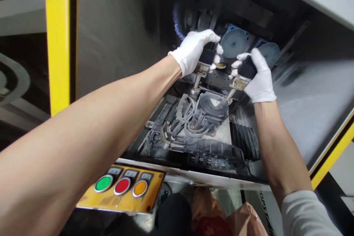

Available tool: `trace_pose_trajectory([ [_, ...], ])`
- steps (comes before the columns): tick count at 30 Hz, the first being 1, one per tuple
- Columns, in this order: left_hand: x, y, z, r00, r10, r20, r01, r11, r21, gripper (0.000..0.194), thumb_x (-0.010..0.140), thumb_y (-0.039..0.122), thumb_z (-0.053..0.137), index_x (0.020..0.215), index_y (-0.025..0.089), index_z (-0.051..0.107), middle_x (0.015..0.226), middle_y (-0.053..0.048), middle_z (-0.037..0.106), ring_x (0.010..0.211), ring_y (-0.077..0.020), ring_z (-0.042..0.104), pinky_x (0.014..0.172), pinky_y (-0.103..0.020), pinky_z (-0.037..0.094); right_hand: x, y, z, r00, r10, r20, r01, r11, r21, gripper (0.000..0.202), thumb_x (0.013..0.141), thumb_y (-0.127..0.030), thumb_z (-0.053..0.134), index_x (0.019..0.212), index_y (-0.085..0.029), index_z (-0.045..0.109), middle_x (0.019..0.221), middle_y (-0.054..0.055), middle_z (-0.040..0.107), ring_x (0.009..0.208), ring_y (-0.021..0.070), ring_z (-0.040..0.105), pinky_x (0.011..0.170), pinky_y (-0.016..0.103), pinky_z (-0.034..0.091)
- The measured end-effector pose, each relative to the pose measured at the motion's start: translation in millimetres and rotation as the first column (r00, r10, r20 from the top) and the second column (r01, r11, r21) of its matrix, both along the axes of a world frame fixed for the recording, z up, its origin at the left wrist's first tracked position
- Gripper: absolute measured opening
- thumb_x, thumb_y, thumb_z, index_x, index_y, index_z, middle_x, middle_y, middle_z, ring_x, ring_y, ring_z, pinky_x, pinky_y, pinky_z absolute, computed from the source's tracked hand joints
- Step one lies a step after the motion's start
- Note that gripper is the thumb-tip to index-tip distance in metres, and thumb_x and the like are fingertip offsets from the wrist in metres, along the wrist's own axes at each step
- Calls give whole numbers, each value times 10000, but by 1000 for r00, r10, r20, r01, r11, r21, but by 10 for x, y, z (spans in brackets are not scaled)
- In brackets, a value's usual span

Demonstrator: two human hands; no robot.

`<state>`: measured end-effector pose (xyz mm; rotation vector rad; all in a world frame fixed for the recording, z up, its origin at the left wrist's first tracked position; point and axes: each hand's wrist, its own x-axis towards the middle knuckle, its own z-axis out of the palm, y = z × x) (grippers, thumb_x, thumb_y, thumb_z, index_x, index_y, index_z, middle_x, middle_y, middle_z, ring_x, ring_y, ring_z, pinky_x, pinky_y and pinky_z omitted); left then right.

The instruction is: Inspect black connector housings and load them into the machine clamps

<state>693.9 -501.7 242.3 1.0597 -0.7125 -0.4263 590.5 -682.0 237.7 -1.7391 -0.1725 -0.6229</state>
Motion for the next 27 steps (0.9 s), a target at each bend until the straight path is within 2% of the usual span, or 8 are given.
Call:
trace_pose_trajectory([
  [2,10,-5,-10,1000,1,1,-1,1000,-9,194,766,379,684,724,212,593,671,-53,638,603,-175,535,531,-336,473,-31,5,-40,998,24,53,-26,999,39,346,662,-394,840,896,-224,650,776,-37,703,619,131,666,639,296,600],
  [4,15,-7,-12,1000,14,-5,-15,1000,-11,189,750,366,705,735,215,592,697,-54,673,632,-184,545,548,-349,485,-37,22,-52,996,29,86,-33,998,47,319,594,-218,842,866,-222,676,728,-61,702,602,118,660,627,269,590],
  [6,12,-6,-10,999,31,-21,-31,1000,-2,183,756,358,703,738,207,601,709,-53,698,641,-184,545,581,-366,506,-22,37,-38,993,19,120,-22,1000,16,271,579,-146,812,801,-217,673,672,-69,689,562,115,645,574,252,565],
  [14,-44,-27,8,997,50,-67,-54,996,-67,170,858,271,614,727,168,582,709,-29,673,542,-143,580,498,-306,468,35,92,-14,960,-62,272,60,998,16,203,607,-129,772,731,-214,636,615,-62,670,500,131,634,496,255,529],
  [18,-50,-29,3,996,47,-74,-53,996,-78,188,850,272,623,705,156,592,719,-48,677,533,-136,577,503,-299,467,18,72,-8,980,-27,197,43,996,-77,198,607,-135,792,702,-220,641,601,-48,671,494,150,638,466,264,505],
  [20,-55,-24,-4,998,30,-63,-33,998,-57,207,856,301,640,708,164,596,711,-51,682,548,-141,576,510,-300,472,20,29,60,984,-17,177,31,997,-71,207,599,-149,796,692,-225,627,589,-52,662,499,144,631,461,255,485],
  [23,-48,-32,-25,998,35,-59,-38,998,-45,199,852,312,639,714,176,595,708,-44,685,562,-150,574,546,-317,502,17,-11,296,966,-47,254,33,998,58,225,641,-157,756,698,-269,570,610,-99,634,549,80,580,525,204,479],
  [27,55,-59,-28,995,99,6,-99,995,10,215,863,329,605,717,173,628,768,-74,703,658,-193,646,723,-400,576,-169,246,617,977,-11,213,-33,978,204,189,795,-114,665,775,-269,559,686,-114,629,593,40,567,606,158,496],
])
